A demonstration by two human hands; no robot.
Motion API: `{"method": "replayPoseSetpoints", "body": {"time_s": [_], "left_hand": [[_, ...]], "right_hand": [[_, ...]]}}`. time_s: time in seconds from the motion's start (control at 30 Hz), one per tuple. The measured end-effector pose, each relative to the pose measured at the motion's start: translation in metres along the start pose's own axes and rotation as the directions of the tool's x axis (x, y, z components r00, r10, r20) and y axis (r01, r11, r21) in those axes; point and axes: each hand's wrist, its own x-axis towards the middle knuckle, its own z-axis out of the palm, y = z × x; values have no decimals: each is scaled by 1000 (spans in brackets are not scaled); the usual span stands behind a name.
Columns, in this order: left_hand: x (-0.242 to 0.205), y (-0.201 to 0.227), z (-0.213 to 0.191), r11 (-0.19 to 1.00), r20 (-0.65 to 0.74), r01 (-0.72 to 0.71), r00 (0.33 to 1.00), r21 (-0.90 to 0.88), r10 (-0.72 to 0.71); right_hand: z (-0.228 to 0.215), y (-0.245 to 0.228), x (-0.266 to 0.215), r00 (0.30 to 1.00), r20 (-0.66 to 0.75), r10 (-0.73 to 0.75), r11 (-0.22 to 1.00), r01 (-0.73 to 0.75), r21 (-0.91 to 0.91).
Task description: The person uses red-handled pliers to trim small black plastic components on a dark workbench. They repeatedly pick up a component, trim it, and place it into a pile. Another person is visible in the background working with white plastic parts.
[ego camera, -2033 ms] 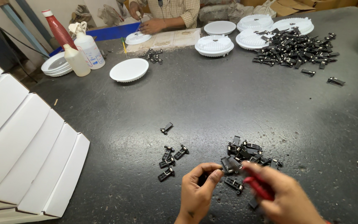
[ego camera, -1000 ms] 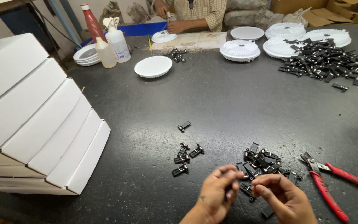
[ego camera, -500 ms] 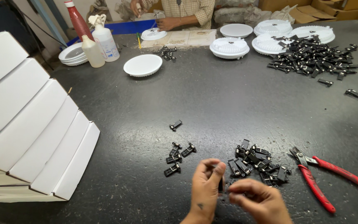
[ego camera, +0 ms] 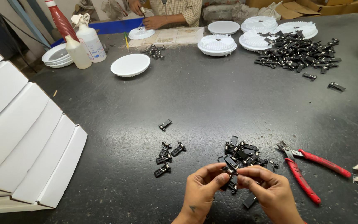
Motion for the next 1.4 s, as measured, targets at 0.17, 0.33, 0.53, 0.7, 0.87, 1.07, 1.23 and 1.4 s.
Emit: {"method": "replayPoseSetpoints", "body": {"time_s": [0.17, 0.33, 0.53, 0.7, 0.87, 1.07, 1.23, 1.4], "left_hand": [[-1, -10, 2, 998, 12, -48, 999, -46, 49], [3, -17, 0, 990, 7, -92, 996, -105, 93], [1, -19, 5, 991, -16, -125, 992, -51, 124], [-10, -12, 13, 880, 4, -311, 943, 358, 331], [-11, -6, 12, 865, 58, -333, 940, 375, 336], [-1, -4, 5, 990, -16, -142, 990, -6, 141], [0, -5, 3, 994, -2, -97, 995, -43, 97], [-3, -4, 4, 992, -8, -115, 993, 45, 115]], "right_hand": [[-1, 0, -1, 1000, -5, 22, 999, -22, -28], [0, 2, 0, 1000, -28, -14, 998, 12, -68], [-10, 17, 9, 999, -32, 43, 998, -44, -34], [-25, 36, 21, 978, 41, 202, 954, -206, 217], [-32, 37, 30, 933, 129, 335, 857, -359, 369], [-4, 8, 9, 998, -42, -40, 992, 35, -122], [20, -17, -10, 856, -26, -516, 758, 441, -481], [25, -7, -10, 782, 41, -622, 569, 488, -662]]}}
